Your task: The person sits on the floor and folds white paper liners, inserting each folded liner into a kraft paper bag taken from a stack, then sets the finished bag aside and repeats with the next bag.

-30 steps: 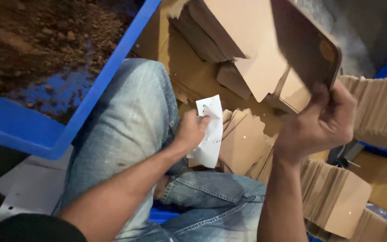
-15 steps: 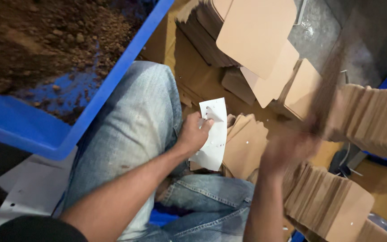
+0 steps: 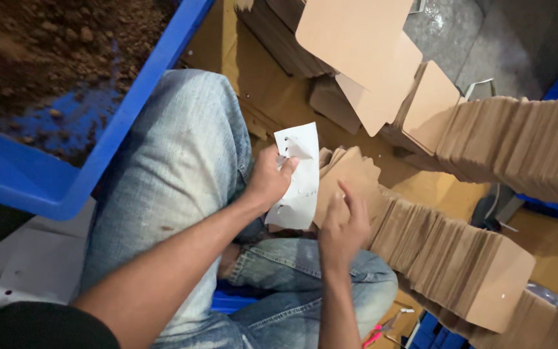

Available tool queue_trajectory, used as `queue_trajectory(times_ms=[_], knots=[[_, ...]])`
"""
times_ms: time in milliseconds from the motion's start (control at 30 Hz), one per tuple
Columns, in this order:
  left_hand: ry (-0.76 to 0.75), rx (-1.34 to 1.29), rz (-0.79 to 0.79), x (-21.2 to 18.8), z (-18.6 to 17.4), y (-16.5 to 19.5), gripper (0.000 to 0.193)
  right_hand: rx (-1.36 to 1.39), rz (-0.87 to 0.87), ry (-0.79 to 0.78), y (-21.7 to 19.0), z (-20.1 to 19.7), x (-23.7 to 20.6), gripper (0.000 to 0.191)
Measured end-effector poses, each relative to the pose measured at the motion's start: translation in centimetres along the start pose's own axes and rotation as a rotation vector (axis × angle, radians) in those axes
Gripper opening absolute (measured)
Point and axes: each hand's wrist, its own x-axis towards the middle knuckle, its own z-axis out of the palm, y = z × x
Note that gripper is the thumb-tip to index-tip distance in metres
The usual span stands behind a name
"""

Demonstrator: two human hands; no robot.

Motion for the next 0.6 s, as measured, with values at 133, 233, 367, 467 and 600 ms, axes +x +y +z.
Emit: queue_trajectory(times_ms=[133,233,367,467,600], knots=[[-0.043,-0.014,0.024,-0.1,-0.3,1.2,0.021,0.031,-0.158,0.004,-2.8,2.6,2.5,0.019],[-0.07,-0.049,-0.016,-0.3,-0.5,2.1,0.023,0.026,-0.183,-0.047,-3.9,3.9,3.9,0.016],[-0.052,-0.031,0.028,-0.4,-0.8,3.0,0.026,0.044,-0.254,-0.088,-4.3,4.2,4.9,0.011],[-0.062,-0.057,0.025,-0.4,-0.8,3.2,0.026,-0.012,-0.273,-0.137,-4.0,3.7,5.5,0.01],[-0.095,-0.162,0.012,-0.3,-0.6,2.7,0.024,0.097,-0.146,-0.191,-3.2,3.6,7.0,0.009]])
